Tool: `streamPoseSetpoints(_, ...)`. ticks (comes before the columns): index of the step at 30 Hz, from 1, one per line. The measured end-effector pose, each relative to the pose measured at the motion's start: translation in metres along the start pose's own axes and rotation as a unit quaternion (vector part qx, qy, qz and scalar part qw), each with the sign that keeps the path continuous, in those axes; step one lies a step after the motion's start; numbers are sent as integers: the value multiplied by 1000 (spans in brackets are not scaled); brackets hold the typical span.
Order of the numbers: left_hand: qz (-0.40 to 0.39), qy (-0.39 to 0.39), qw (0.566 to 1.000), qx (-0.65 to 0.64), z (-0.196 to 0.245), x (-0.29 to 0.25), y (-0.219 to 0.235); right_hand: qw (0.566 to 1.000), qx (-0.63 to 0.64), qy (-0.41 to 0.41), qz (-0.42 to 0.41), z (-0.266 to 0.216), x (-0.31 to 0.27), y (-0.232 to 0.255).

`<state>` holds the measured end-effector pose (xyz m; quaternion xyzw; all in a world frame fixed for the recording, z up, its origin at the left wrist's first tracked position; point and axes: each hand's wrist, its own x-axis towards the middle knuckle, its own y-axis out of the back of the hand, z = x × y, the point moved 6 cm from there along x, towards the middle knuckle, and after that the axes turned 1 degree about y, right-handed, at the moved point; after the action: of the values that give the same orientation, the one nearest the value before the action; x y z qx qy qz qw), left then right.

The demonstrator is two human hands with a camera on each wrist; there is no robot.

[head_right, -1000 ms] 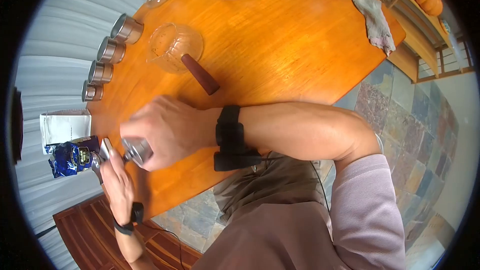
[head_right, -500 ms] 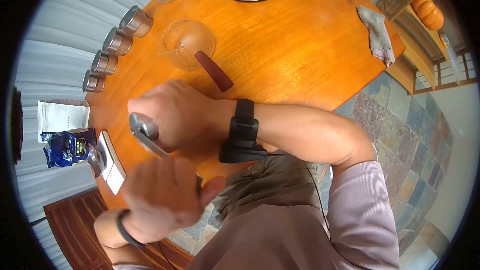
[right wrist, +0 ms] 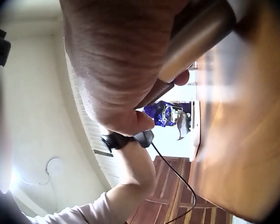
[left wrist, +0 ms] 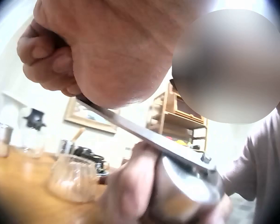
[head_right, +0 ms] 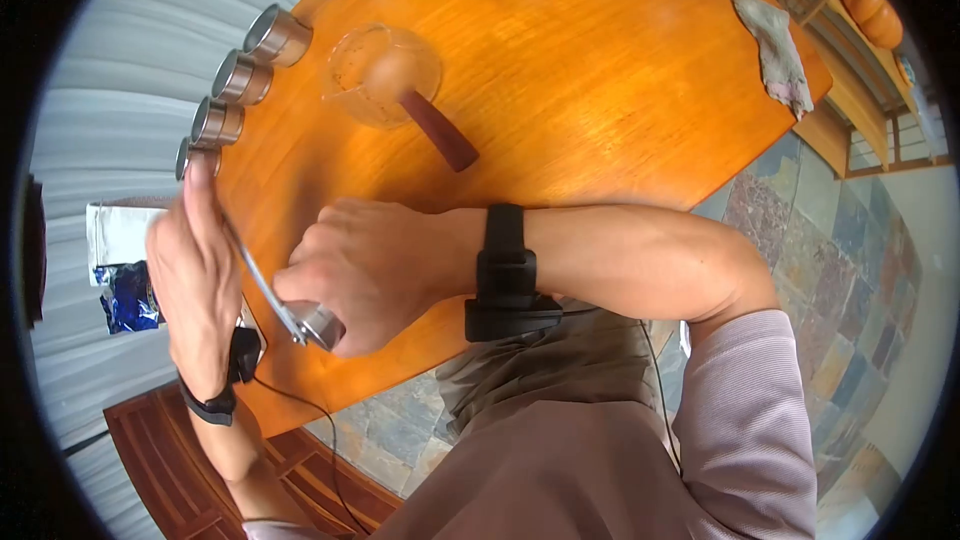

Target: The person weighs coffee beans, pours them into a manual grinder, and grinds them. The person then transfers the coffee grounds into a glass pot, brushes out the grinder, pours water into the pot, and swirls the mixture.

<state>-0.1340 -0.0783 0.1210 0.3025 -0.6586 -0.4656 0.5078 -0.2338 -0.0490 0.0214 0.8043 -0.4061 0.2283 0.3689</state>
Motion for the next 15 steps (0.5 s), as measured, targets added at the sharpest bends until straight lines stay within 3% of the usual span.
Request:
streamPoseSetpoints(1, 32, -52, 998, -3, 29, 10, 9, 1000, 6, -13, 12, 3, 0, 0)
streamPoseSetpoints(3, -89, -54, 994, 11, 70, 9, 13, 999, 1, -12, 32, 5, 0, 3)
streamPoseSetpoints(5, -42, -203, 978, -21, 116, -12, 15, 989, 105, -69, 73, 20, 3, 14)
streamPoseSetpoints(8, -22, -248, 967, 52, 131, -50, 4, 942, 263, -156, 139, 44, 0, 24)
streamPoseSetpoints(9, -37, -246, 968, 0, 122, -53, 7, 940, 265, -158, 143, 42, -1, 25)
streamPoseSetpoints(11, -64, -221, 972, -52, 83, -62, 17, 923, 249, -237, 172, 39, -2, 31)
streamPoseSetpoints(14, -136, -110, 984, -28, 31, -89, 20, 936, 225, -182, 202, 42, -3, 28)
streamPoseSetpoints(15, -138, -116, 983, -27, 22, -94, 21, 949, 197, -145, 197, 38, -2, 28)
